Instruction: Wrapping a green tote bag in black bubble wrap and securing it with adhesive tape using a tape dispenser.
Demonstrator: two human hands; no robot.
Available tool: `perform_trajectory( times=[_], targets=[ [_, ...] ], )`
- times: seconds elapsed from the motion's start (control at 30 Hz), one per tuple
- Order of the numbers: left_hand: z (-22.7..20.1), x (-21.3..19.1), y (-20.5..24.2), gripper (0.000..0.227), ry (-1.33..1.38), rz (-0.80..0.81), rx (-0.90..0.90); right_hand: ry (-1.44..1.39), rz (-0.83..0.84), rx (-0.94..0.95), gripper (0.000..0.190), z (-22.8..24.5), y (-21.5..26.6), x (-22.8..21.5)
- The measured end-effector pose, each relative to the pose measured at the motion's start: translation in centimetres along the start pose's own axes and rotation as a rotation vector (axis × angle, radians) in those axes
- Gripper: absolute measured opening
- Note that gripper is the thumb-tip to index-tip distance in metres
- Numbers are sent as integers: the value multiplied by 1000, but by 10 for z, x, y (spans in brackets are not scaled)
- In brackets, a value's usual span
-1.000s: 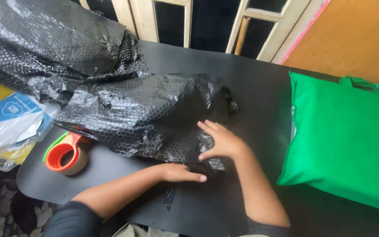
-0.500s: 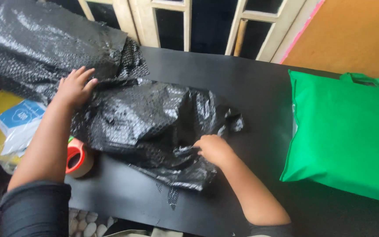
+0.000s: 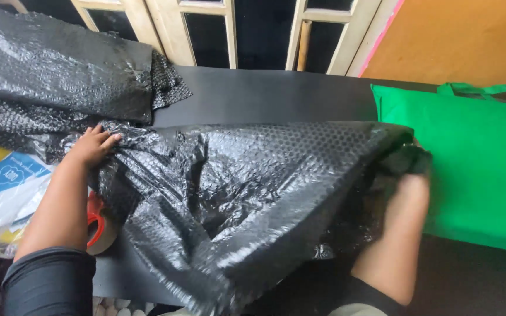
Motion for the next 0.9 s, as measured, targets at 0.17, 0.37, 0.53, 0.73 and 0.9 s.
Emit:
perform_trajectory(
  times=[0.17,0.37,0.53,0.73,0.9],
  targets=[
    [15,-3,-2,50,-4,-207,230,-28,-99,-17,39,-75,-11,-47],
    [-11,-23,21,87,122,-202,-96,-56,-193,-41,34,-87,4,-57],
    [-18,-28,16,79,-23,-163,-137,-80,-284,-61,29,-55,46,-34],
    [12,-15,-8,73,34,-178,-85,-97,-392,-81,25,-54,50,-39],
    [33,-8,-19,67,83,-171,-63,-121,-466,-109,22,-74,35,-28]
  ],
)
Point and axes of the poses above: each hand's wrist, its own y-axis away from the middle knuckle, its own x-axis out of the palm, z = x × y, the point moved 5 cm from there along -y, towards the middle knuckle, and after that the axes turned 3 degrees about z, right-handed, at the moved point
